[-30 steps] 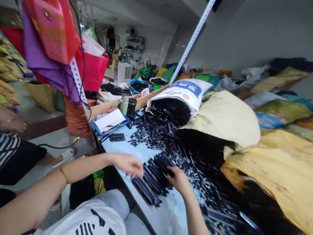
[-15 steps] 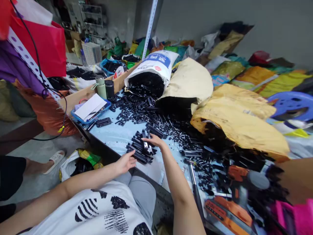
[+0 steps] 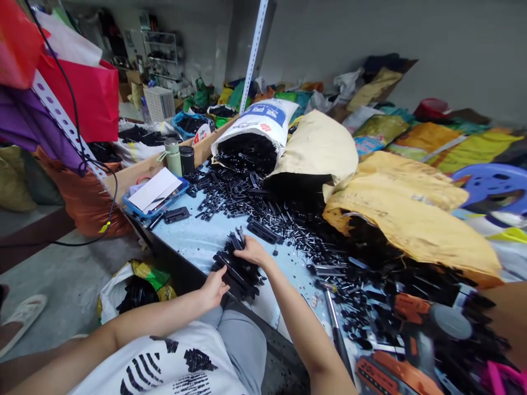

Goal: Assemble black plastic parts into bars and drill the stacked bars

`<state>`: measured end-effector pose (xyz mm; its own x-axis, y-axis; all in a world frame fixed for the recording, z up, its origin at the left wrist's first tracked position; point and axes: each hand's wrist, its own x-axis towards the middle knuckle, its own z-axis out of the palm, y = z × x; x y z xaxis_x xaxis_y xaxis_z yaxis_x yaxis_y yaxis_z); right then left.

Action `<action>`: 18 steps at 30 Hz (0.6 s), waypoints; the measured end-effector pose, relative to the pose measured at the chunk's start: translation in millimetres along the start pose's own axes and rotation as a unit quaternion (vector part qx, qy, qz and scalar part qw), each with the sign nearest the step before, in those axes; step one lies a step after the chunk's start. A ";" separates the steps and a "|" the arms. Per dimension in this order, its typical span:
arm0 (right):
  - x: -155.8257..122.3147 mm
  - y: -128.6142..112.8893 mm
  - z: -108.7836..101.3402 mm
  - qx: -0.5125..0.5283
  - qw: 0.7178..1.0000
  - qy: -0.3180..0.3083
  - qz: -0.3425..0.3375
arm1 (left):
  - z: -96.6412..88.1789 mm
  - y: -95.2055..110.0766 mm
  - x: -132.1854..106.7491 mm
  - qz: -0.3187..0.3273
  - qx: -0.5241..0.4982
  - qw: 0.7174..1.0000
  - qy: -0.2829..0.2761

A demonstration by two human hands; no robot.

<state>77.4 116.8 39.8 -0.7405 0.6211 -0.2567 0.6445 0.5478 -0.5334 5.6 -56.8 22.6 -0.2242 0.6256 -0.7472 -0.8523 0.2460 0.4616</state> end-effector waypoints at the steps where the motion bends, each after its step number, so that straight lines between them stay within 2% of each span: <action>1: -5.2 -1.5 0.8 -0.014 1.000 0.008 -0.011 | -2.0 0.8 0.9 0.004 0.002 1.000 -0.008; 5: -22.2 -11.7 14.7 -0.093 0.994 0.024 -0.043 | -7.1 3.3 3.8 0.022 -0.001 0.999 -0.035; 7: -20.9 -14.3 20.2 -0.095 0.995 0.008 -0.020 | -7.9 3.6 5.4 0.023 -0.004 0.999 -0.036; 9: -12.6 -8.1 17.1 -0.065 0.998 -0.010 -0.015 | -8.7 3.1 6.8 0.019 -0.008 0.999 -0.029; 11: 1.2 9.9 4.6 -0.054 0.998 0.013 -0.036 | -10.2 1.9 7.9 0.005 -0.012 1.000 -0.018; 13: 20.2 37.9 -11.8 -0.113 0.988 0.102 -0.037 | -12.0 0.4 9.3 -0.010 -0.020 1.000 -0.009; 14: 31.1 53.9 -19.2 -0.167 0.976 0.142 -0.013 | -12.7 -0.4 10.1 -0.014 -0.024 1.000 -0.007; 15: 42.1 70.1 -25.0 -0.208 0.966 0.151 0.011 | -13.2 -1.1 11.0 -0.017 -0.027 0.999 -0.006; 18: 68.6 112.8 -32.6 -0.248 0.960 0.111 0.059 | -12.6 -3.1 12.8 -0.017 -0.031 0.999 0.007</action>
<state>105.4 239.5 -11.8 -0.6328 0.7698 -0.0837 0.7741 0.6313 -0.0464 -0.5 -58.9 5.7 -0.1999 0.6070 -0.7692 -0.8872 0.2209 0.4050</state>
